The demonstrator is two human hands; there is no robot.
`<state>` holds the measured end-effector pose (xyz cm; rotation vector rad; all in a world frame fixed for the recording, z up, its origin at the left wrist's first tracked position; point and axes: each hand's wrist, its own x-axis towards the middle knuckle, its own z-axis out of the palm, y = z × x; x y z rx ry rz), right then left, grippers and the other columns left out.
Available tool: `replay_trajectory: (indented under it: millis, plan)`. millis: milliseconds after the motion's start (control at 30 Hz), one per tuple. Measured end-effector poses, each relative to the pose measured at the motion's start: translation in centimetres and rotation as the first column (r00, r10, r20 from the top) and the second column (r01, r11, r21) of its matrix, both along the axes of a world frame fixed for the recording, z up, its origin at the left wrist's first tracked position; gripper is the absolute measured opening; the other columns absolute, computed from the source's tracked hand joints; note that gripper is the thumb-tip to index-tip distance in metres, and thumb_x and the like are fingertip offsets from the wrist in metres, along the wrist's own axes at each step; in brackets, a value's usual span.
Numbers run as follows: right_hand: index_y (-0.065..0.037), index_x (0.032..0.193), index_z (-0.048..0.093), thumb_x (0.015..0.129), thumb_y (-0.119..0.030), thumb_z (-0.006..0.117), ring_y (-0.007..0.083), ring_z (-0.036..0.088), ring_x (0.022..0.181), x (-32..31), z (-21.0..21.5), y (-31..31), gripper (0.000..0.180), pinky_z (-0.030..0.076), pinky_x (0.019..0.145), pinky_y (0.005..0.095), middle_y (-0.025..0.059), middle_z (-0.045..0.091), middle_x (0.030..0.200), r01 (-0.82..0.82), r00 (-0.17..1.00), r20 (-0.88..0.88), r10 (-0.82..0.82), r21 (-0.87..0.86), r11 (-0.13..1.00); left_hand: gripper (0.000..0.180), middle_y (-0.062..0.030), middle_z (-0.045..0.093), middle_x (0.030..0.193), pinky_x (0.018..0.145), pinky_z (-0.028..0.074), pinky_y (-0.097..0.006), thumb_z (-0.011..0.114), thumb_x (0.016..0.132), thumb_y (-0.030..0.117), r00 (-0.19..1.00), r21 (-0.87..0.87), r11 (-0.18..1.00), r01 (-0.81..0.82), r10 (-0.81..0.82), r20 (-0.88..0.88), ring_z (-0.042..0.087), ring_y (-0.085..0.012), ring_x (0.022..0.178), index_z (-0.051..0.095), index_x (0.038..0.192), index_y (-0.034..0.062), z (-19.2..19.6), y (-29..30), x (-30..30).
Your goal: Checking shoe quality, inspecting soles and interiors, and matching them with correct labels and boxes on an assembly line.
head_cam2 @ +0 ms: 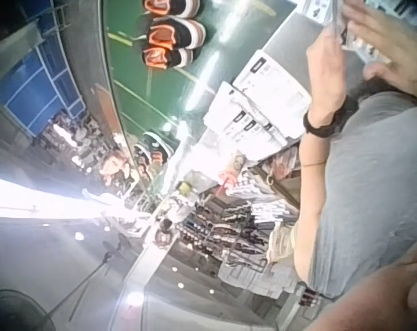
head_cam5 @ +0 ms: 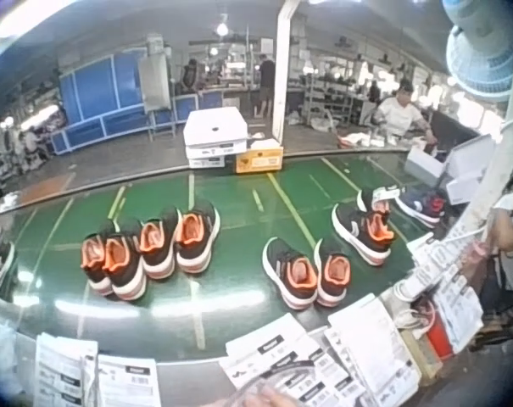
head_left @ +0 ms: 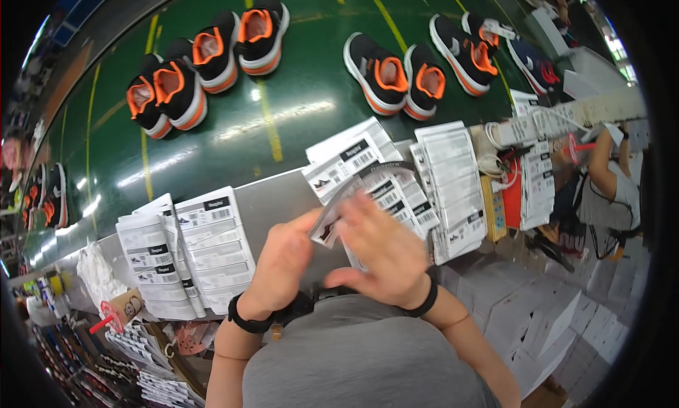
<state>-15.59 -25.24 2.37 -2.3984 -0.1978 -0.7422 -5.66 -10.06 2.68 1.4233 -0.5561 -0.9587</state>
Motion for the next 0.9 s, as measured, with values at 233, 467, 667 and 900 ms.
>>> replay_trajectory:
  millis: [233,467,667,900]
  plan:
    - [0.003,0.117,0.055,0.079,-0.009,0.077,0.0184,0.060,0.099,1.8,3.2,-5.1,0.046,0.046,0.088,0.0303,0.0121,0.064,0.106,0.216,0.939,-0.339,0.055,0.705,0.675,0.101,-0.0220,0.061,0.125,0.110,0.031,-0.042,0.006,0.093,0.072,0.883,-0.406,0.904,0.133,-0.294,-0.365,0.052,-0.0298,0.125,0.056,0.127,-0.0100,1.5,0.9,4.1]
    - [0.003,0.096,0.057,0.088,-0.002,0.065,0.0131,0.057,0.084,7.2,0.0,-11.7,0.012,0.045,0.080,0.0258,0.0089,0.063,0.096,0.434,0.867,0.069,-0.494,0.383,0.816,0.077,-0.0255,0.058,0.129,0.112,0.032,-0.041,0.058,0.093,0.045,0.860,0.316,0.926,-0.205,0.017,0.510,0.048,-0.0313,0.131,0.036,0.141,-0.0113,2.9,0.6,10.9]
    - [0.000,0.118,0.054,0.085,-0.020,0.075,0.0124,0.059,0.093,12.3,-9.8,-27.1,0.044,0.048,0.081,0.0275,0.0066,0.064,0.103,0.528,0.835,-0.233,-0.498,0.590,0.611,0.077,-0.0312,0.035,0.139,0.088,0.030,-0.081,0.081,0.069,0.041,0.545,0.599,0.315,-0.736,-0.250,0.801,0.016,-0.0614,0.134,0.052,0.132,0.0066,-6.6,5.3,27.4]
    - [-0.003,0.141,0.040,0.074,-0.038,0.081,0.0394,0.042,0.120,13.5,-6.6,-23.2,0.086,0.033,0.101,0.0494,0.0222,0.050,0.128,0.867,0.460,0.131,-0.878,-0.277,0.414,0.057,-0.0183,0.058,0.110,0.087,0.040,-0.065,0.083,0.057,0.054,0.422,0.511,0.420,-0.750,-0.291,0.859,0.048,-0.0371,0.118,0.073,0.091,0.0090,-6.6,10.0,32.4]
